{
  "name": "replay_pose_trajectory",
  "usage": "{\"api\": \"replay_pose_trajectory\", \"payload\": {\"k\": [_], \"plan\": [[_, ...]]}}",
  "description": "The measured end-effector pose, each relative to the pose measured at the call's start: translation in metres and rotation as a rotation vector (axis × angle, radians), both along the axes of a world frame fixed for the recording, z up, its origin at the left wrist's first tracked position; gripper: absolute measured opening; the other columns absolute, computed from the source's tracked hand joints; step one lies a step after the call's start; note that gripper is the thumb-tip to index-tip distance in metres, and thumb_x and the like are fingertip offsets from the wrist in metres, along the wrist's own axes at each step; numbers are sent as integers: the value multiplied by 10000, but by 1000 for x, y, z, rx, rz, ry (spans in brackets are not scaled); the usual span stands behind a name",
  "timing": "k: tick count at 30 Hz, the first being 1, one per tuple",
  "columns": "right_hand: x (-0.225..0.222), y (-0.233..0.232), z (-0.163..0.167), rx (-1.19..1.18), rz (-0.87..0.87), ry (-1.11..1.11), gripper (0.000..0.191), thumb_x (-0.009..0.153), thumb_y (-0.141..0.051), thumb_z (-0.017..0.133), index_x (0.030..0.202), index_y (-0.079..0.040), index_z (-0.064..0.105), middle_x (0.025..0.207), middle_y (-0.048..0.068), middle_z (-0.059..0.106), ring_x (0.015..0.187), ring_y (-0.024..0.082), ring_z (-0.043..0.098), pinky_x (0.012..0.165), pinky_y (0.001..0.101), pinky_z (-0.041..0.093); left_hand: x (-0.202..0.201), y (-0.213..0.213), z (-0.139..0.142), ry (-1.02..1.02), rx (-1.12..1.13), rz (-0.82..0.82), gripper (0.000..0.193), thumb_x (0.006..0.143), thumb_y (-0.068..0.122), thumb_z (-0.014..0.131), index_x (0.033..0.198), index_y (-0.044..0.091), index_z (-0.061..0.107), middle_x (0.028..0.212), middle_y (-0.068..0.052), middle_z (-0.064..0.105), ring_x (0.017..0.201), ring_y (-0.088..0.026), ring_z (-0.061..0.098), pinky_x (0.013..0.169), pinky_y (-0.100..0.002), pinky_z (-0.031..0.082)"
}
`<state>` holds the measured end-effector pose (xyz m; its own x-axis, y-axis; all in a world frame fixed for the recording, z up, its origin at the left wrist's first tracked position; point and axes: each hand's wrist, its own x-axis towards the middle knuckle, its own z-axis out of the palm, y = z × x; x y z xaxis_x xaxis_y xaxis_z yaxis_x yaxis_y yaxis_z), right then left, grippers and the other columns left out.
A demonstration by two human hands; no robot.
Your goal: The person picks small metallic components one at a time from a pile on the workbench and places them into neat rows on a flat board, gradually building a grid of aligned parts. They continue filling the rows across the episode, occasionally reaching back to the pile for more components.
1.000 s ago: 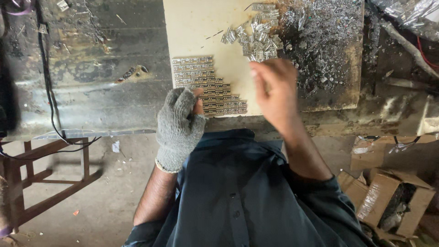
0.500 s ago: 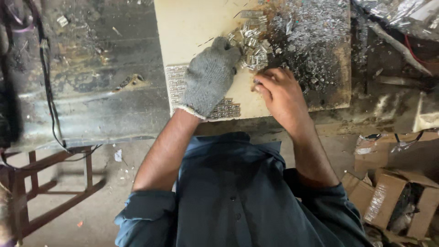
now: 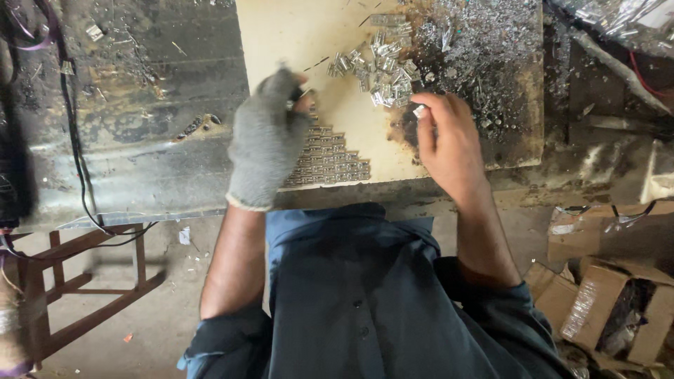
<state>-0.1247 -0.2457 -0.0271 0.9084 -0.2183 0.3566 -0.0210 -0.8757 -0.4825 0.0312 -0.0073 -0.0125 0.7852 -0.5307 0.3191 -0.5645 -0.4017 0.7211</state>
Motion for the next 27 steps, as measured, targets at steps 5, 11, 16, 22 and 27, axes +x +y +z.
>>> {"api": "replay_pose_trajectory", "payload": {"k": [5,11,16,22,27], "plan": [[-1,6,1,265,-42,93,215,1075,-59,669,1287,-39,639,1076,147,672,821,241,652,702,338,520,-12,9,-8,78,77,22,112,957,136,743,1054,94,707,946,-102,731,849,-290,741,746,-406,584],[16,13,-8,326,101,19,177,1046,-52,714,1184,-28,606,1135,129,733,891,165,715,684,286,535,-17,-17,-17,-36,268,-4,284,821,149,733,1104,125,737,1013,-135,659,851,-333,689,695,-462,553],[31,22,-8,476,76,73,168,1068,-77,724,1139,-20,582,1001,77,756,785,100,720,640,225,523,-20,-7,-3,28,271,5,311,817,110,710,1128,113,709,1060,-120,655,859,-319,692,699,-454,560],[57,33,-9,174,231,19,218,980,3,708,1186,-69,713,1027,114,701,860,205,695,708,309,554,-34,34,15,-7,57,183,286,897,0,615,1169,61,680,1102,-154,634,864,-281,680,710,-399,559],[74,43,-21,87,258,-17,225,998,-51,732,1222,-60,722,1074,78,723,1000,285,690,929,410,519,-30,61,1,18,35,289,261,911,-33,616,1142,44,710,990,-156,598,914,-325,626,813,-439,516]]}}
